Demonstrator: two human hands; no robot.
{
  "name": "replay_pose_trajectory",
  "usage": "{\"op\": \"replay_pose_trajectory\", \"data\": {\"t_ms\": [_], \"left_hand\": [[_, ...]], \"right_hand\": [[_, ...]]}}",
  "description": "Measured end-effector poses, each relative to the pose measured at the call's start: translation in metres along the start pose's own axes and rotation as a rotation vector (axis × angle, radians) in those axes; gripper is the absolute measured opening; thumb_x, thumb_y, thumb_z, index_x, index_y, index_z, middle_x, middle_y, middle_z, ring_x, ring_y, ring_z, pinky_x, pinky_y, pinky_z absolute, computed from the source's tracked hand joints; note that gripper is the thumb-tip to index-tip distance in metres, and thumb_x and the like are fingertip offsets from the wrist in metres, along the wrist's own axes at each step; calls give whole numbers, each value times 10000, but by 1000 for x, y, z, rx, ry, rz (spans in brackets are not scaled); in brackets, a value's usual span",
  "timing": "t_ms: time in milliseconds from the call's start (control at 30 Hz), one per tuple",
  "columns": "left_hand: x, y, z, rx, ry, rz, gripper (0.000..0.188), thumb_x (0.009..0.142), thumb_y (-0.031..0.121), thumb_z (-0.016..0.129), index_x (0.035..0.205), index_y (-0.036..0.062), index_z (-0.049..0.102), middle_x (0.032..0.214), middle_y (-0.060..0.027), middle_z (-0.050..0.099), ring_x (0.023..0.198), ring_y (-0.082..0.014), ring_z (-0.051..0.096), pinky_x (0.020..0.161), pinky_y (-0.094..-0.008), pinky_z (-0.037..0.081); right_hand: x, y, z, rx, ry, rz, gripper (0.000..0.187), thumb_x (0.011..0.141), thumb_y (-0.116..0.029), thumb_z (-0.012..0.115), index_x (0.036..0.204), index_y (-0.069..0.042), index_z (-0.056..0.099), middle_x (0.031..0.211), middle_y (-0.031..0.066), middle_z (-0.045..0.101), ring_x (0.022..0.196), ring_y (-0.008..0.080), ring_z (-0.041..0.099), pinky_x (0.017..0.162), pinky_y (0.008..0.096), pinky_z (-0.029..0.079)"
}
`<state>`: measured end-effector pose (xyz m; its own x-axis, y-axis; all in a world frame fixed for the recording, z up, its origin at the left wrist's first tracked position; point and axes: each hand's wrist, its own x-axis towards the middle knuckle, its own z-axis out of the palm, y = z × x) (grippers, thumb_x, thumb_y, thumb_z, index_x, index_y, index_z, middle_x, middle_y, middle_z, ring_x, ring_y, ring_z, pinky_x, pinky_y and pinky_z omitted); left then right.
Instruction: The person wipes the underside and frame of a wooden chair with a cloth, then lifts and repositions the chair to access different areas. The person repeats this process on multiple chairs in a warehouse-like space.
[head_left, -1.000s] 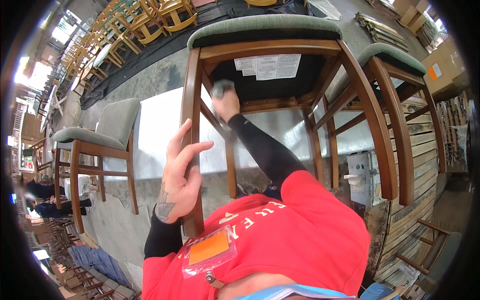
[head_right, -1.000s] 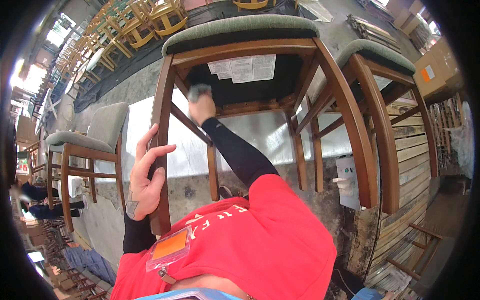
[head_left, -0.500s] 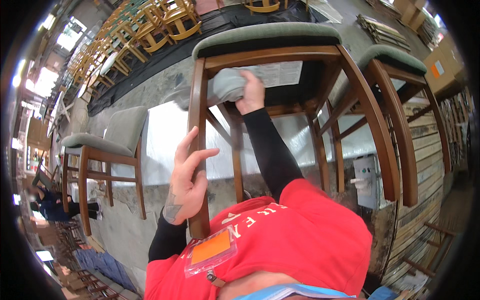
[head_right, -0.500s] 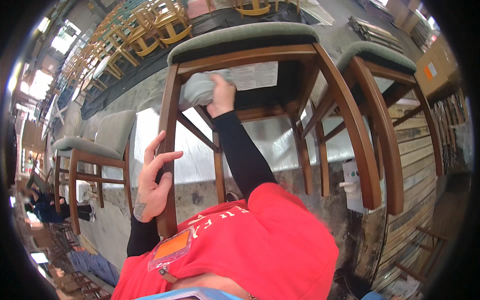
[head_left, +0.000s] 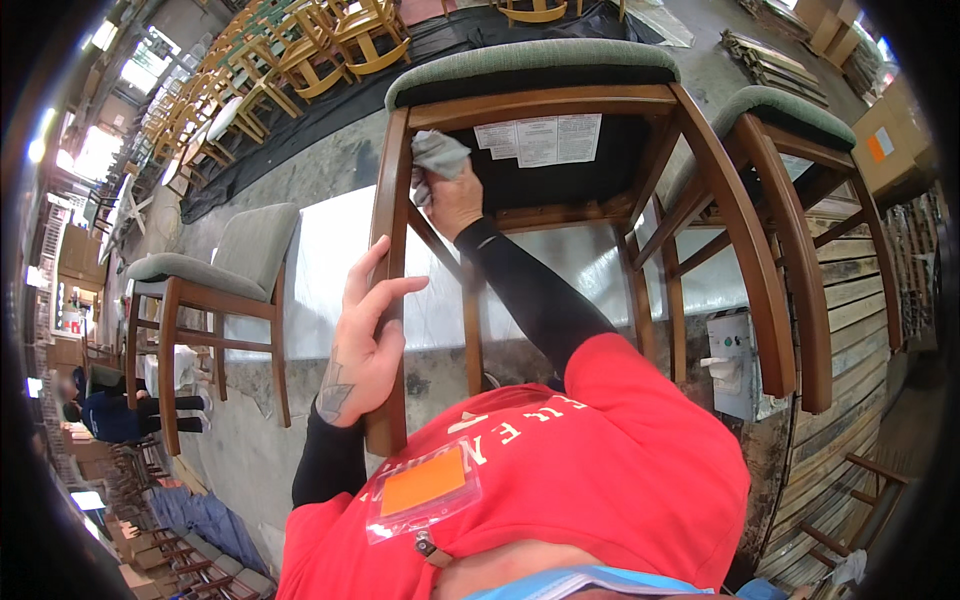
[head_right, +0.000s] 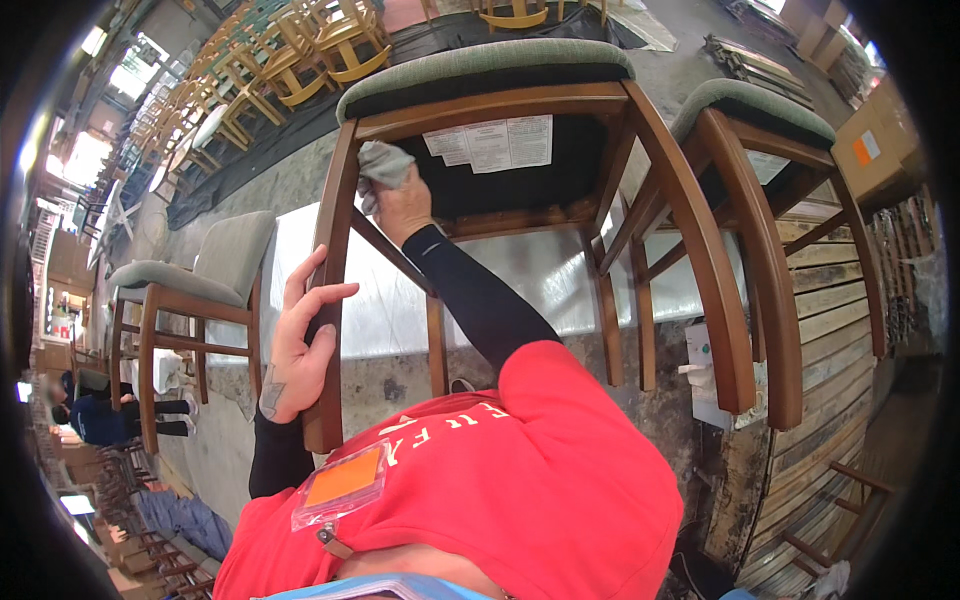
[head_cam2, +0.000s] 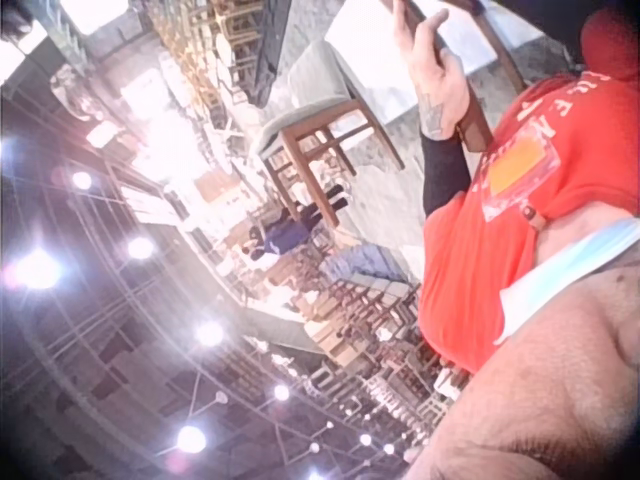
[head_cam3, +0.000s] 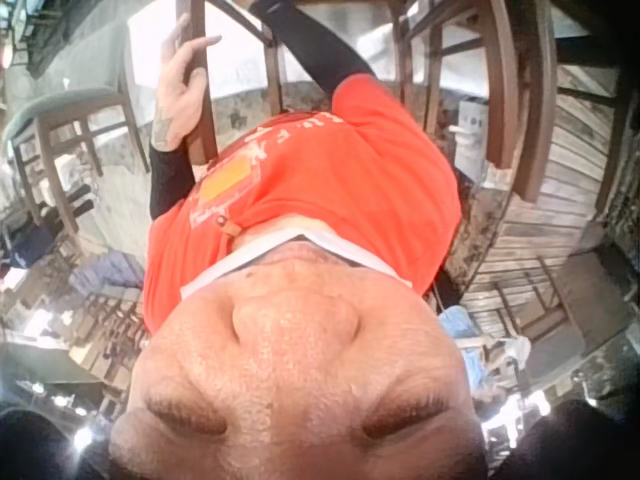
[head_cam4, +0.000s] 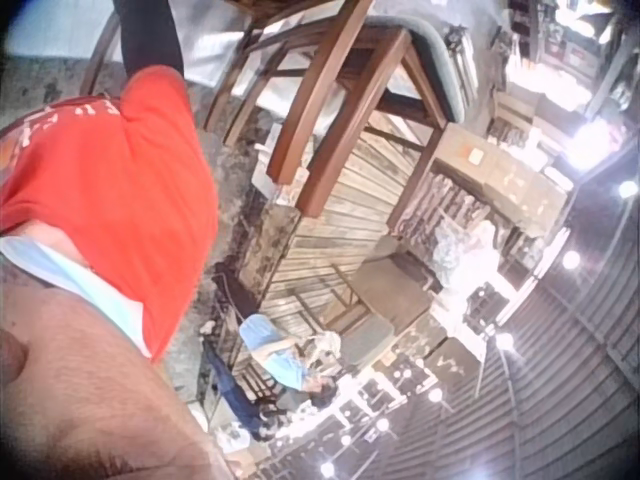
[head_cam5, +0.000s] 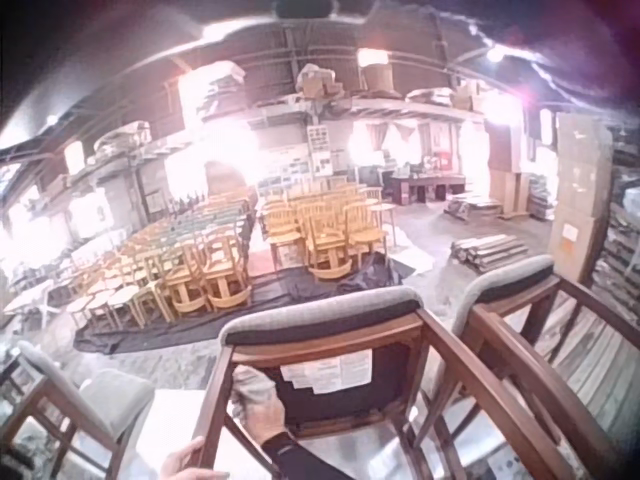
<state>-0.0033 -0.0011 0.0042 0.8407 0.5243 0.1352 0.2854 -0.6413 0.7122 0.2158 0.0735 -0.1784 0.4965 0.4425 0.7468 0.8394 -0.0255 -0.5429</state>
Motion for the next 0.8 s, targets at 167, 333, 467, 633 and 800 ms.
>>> {"op": "replay_pose_trajectory", "data": {"t_ms": [167,333,467,633,800], "left_hand": [[-9,-5,-4,54,4,2,520,746,-112,430,1163,82,673,1576,-194,332,1464,-391,336,1144,-438,358],[-10,-4,1,-33,36,-50,522,726,-78,425,1162,53,683,1569,-157,376,1484,-335,333,1181,-414,281],[-7,-1,-1,-25,40,-35,533,717,-88,424,1163,50,682,1566,-161,381,1485,-331,332,1190,-421,265],[0,-2,3,-41,21,13,544,708,-101,429,1165,48,684,1574,-150,379,1488,-311,330,1199,-421,254],[-6,-2,0,-15,38,-48,504,733,-94,434,1145,62,678,1566,-143,383,1486,-310,325,1182,-408,286]], "right_hand": [[-24,8,-10,13,-487,261,483,705,-113,721,1183,-110,651,1197,178,626,1073,418,599,920,458,525],[-1,-12,9,150,-15,35,436,723,-85,706,1156,-70,658,1165,194,610,1085,413,586,908,473,514],[-33,1,13,158,-100,218,288,767,-115,693,1045,-39,686,1136,211,624,1019,413,625,875,469,526],[14,14,9,697,104,595,195,754,-109,698,869,46,664,820,137,695,757,233,664,709,374,519],[49,35,-43,1445,-53,1073,199,879,-92,596,1017,24,677,992,160,714,867,281,697,823,419,557]]}}
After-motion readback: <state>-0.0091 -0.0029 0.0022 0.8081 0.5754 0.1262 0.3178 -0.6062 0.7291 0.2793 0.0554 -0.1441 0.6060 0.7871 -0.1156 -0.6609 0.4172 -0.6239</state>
